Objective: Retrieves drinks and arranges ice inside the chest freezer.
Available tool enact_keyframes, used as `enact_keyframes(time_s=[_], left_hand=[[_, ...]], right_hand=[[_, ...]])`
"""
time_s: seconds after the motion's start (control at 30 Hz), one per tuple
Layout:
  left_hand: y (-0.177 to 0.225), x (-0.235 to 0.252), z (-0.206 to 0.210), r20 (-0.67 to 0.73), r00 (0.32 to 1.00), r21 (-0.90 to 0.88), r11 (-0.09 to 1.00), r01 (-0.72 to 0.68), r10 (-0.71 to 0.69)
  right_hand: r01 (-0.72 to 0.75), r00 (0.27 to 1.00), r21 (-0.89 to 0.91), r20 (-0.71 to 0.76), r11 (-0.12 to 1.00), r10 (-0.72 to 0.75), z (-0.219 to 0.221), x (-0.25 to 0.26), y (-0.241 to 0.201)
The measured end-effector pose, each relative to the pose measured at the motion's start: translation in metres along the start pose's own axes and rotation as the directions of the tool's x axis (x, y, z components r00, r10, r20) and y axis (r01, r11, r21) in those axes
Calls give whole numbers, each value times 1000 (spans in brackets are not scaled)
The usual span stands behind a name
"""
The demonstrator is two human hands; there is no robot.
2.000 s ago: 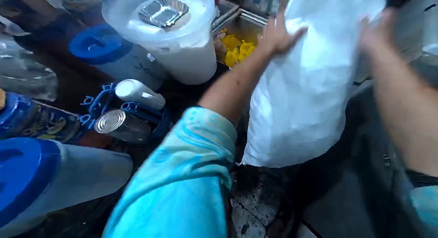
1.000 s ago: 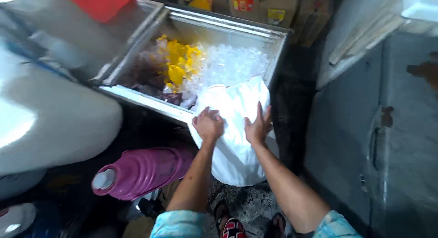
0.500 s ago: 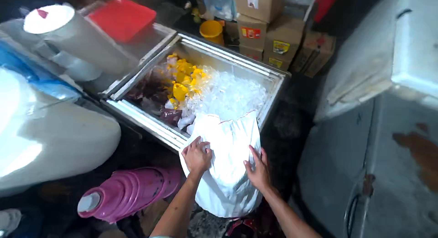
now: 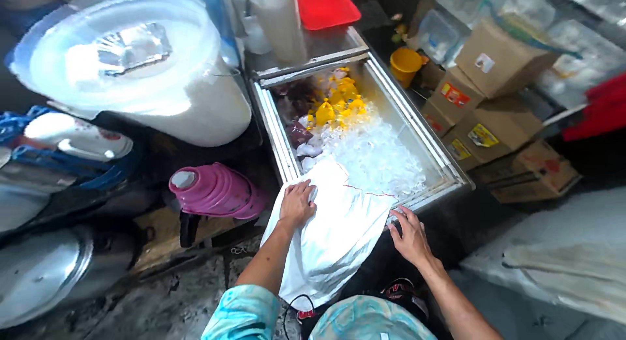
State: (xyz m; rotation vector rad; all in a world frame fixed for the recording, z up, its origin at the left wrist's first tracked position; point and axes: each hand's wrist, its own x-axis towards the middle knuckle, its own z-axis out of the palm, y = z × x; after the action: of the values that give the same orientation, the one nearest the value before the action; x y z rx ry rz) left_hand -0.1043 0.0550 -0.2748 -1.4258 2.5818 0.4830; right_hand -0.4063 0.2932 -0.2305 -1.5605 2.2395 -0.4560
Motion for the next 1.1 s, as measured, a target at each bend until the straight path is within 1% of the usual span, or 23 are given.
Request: enact_keyframes(time_s=[0.03, 0.1, 0.17, 0.23, 0.27, 0.3, 0.33, 0.37, 0.4, 0.47, 0.5, 0.57, 0.6, 0.63, 0.67, 0.7, 0.77, 0.8, 0.83, 0.87, 0.97, 1.03, 1.1], left_hand=[[3, 0, 0, 5, 999, -8, 999, 32, -32], [22, -6, 4, 9, 989, -94, 984, 148, -148], [66, -14, 4, 4, 957, -211, 935, 286, -291], [133, -37, 8, 96, 935, -278, 893, 354, -341], [165, -44, 9, 176, 926, -267, 889, 372, -334], [189, -46, 13, 213, 921, -229, 899, 373, -327], [202, -48, 20, 200, 923, -204, 907, 369, -330], [205, -51, 26, 135, 928, -230, 900, 370, -347], [204, -55, 28, 50, 925, -281, 883, 376, -377], [195, -72, 27, 52, 870, -344, 809, 476, -490], [192, -85, 29, 51, 829, -385, 755, 531, -557], [183, -104, 24, -58, 731, -450, 671, 589, -680], [177, -102, 15, -135, 682, -455, 656, 602, -719], [172, -95, 6, -195, 653, -443, 659, 608, -732], [167, -81, 0, -221, 660, -409, 683, 605, -718], [161, -61, -4, -192, 707, -354, 720, 597, -680], [151, -12, -4, -38, 825, -211, 811, 545, -564], [146, 11, 2, 48, 852, -146, 840, 522, -521], [139, 31, 11, 127, 855, -87, 853, 514, -502], [132, 46, 20, 170, 850, -46, 857, 513, -499], [115, 60, 40, 52, 862, -56, 860, 507, -504], [114, 56, 28, 51, 840, -123, 831, 543, -541], [117, 36, -3, 106, 824, -231, 792, 565, -557]], right_hand=[[70, 996, -4, 46, 998, -70, -5, 7, 12], [183, 972, 7, 145, 983, -182, -23, 15, 38], [241, 949, 39, 201, 970, -244, -51, 27, 69], [232, 952, 77, 189, 970, -243, -81, 30, 108], [212, 961, 89, 162, 973, -225, -95, 36, 130], [183, 971, 100, 135, 978, -196, -106, 46, 152], [144, 980, 107, 126, 984, -157, -116, 57, 173], [110, 984, 108, 131, 988, -124, -125, 67, 192], [92, 984, 103, 140, 990, -106, -134, 77, 208], [89, 984, 102, 143, 991, -103, -151, 98, 230], [108, 985, 109, 121, 988, -121, -157, 109, 237], [138, 987, 143, 66, 980, -149, -164, 136, 243], [143, 987, 155, 47, 978, -152, -164, 150, 244], [133, 989, 152, 45, 979, -141, -164, 161, 244], [122, 990, 137, 50, 983, -129, -164, 173, 243], [108, 992, 119, 54, 987, -115, -161, 186, 240], [52, 994, 77, 91, 996, -59, -154, 210, 229], [24, 993, 49, 114, 999, -29, -149, 220, 222], [-1, 990, 15, 139, 1000, -1, -145, 229, 214], [-25, 987, -19, 155, 1000, 27, -141, 237, 207], [-82, 981, -108, 165, 991, 100, -131, 253, 199], [-104, 981, -122, 151, 987, 122, -125, 256, 202], [-90, 982, -121, 153, 989, 108, -120, 254, 210]])
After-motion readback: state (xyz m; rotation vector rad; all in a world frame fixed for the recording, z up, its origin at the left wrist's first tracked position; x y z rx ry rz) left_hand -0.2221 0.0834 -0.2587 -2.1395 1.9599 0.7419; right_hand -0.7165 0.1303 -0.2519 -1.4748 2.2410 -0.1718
